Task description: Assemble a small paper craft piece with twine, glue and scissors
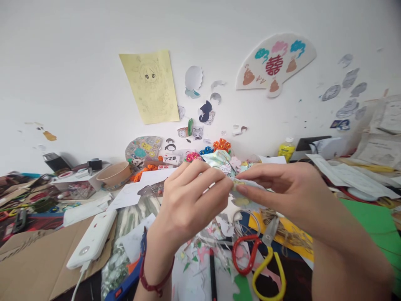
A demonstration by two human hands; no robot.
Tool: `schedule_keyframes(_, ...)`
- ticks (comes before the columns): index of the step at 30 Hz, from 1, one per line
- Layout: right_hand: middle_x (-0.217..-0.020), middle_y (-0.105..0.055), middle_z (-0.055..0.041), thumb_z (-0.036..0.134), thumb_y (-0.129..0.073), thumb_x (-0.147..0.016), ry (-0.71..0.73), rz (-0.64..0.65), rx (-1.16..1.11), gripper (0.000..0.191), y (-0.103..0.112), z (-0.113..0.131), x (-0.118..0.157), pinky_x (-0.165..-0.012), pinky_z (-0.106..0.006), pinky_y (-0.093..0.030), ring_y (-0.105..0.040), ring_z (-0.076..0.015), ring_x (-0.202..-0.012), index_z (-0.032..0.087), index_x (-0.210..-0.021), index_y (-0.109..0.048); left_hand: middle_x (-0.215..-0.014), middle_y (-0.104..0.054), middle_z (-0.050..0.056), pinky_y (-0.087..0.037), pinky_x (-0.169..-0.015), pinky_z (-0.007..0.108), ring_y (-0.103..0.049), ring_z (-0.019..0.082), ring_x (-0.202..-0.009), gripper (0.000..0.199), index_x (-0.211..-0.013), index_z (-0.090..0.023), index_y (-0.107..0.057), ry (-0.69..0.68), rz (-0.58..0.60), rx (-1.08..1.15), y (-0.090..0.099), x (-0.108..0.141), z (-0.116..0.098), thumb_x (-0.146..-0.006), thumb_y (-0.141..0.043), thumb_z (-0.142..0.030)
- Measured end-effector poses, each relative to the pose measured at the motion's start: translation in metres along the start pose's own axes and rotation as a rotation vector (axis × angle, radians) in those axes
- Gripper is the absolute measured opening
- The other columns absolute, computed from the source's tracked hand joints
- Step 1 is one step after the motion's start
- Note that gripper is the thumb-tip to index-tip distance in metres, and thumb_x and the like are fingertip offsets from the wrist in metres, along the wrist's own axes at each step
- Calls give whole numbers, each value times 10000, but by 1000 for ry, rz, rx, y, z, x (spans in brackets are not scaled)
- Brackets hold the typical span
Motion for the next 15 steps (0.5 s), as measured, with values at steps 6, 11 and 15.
schedule_keyframes(6, -835, -752, -13, 372, -724, -840, 58, 1, 88, 134, -2, 3, 1, -664, -282, -517, -660, -176, -773, 252, -847, -784, -792, -695, -5, -450, -685, 318, -531, 154, -743, 142, -844, -182, -629, 25, 86, 5, 0, 1, 0, -806, -683, -56)
schedule_keyframes(11, -824, -738, -11, 364, -690, -871, 92, 13, 158, 147, -4, 4, 3, -644, -283, -493, -647, -167, -754, 243, -858, -774, -796, -691, -14, -402, -693, 338, -508, 154, -743, 90, -858, -186, -627, 52, 128, -21, 1, 3, 1, -852, -668, -106)
schedule_keyframes(15, -801, -724, -7, 349, -683, -878, 122, 27, 207, 143, -3, 5, 2, -623, -278, -472, -629, -156, -724, 236, -839, -763, -813, -700, -34, -362, -716, 357, -511, 155, -758, 69, -867, -202, -625, 100, 157, -32, 2, 2, 1, -886, -652, -142)
Point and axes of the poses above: each hand's wrist, its own x-axis away from the middle knuckle, its own y-axis out of the back of the hand, z = x × y, the point moved 2 cm from there along -x, towards the middle knuckle
